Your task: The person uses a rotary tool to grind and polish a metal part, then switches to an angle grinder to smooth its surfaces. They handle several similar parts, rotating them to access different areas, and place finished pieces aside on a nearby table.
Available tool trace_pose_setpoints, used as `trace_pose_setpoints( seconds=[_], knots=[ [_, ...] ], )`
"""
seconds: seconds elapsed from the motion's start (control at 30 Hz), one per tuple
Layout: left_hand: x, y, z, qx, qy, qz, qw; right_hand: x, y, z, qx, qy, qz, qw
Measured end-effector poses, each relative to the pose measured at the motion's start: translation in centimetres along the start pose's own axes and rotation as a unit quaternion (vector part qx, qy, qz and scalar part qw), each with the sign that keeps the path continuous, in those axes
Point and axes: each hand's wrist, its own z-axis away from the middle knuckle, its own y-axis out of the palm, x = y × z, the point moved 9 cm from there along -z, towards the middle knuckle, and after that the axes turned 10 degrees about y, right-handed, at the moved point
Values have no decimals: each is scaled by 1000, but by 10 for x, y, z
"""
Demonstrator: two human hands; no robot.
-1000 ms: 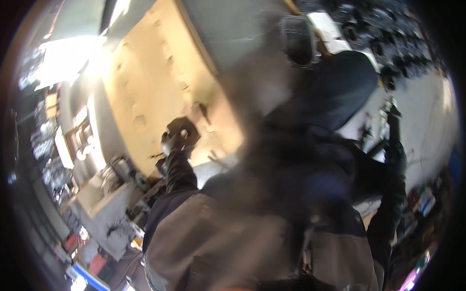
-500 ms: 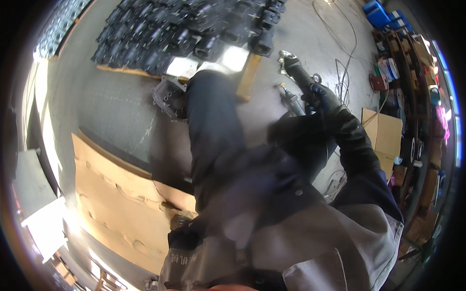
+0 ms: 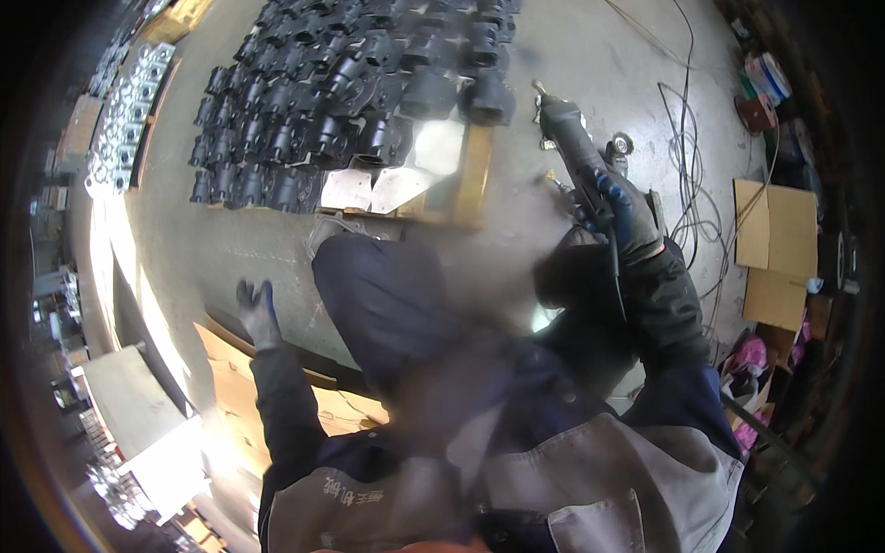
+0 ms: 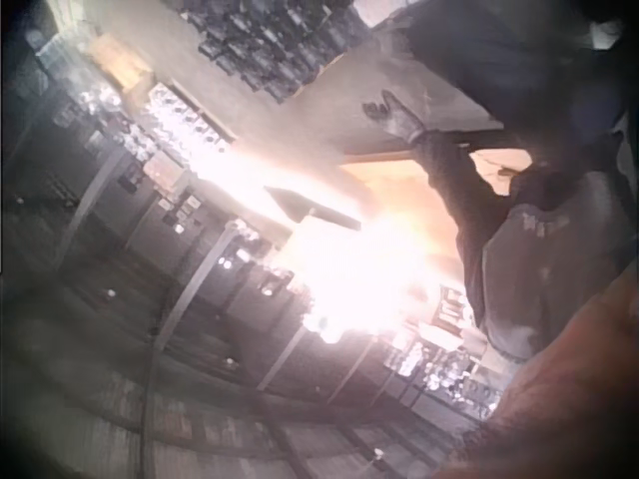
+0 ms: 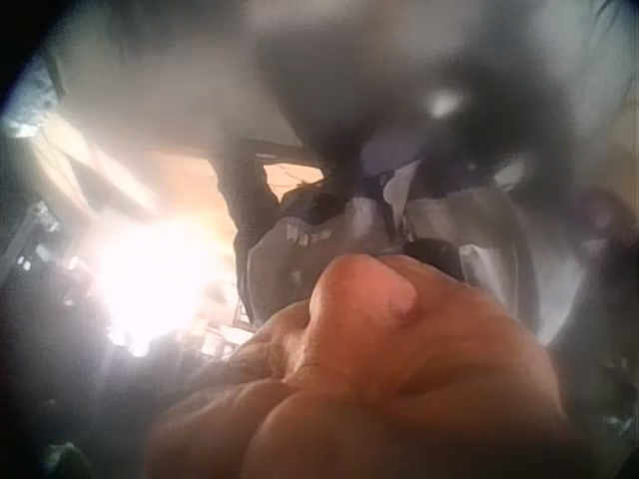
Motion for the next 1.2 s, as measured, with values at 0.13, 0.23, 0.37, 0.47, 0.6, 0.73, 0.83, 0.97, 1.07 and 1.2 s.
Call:
trace_pose_setpoints(
  seconds=[0.13,0.23,0.37,0.47,0.6,0.73,0.83,0.97,1.07,1.2],
  knots=[
    [-116,131,-89,143,75,90,983,18,-1,7,-18,-46,-4,999],
    [-191,218,-114,223,189,78,953,27,-6,8,-24,-65,24,997],
    [-237,328,-102,354,231,-84,902,31,-16,15,-61,-81,18,995],
    [-259,394,-75,394,293,-113,864,36,-21,21,-72,-104,22,992],
    [-236,488,-33,442,160,-65,880,31,-26,19,-62,-31,-93,993],
    [-235,549,-5,294,198,-107,929,31,-30,23,-80,10,-214,974],
    [-234,579,-1,231,178,-114,950,26,-33,27,-99,54,-259,959],
    [-251,614,1,212,274,-277,897,26,-37,24,-96,77,-268,956],
    [-254,628,7,246,330,-339,846,16,-45,26,-121,141,-256,949],
    [-265,601,11,221,430,-282,829,12,-46,26,-110,150,-284,941]
  ],
)
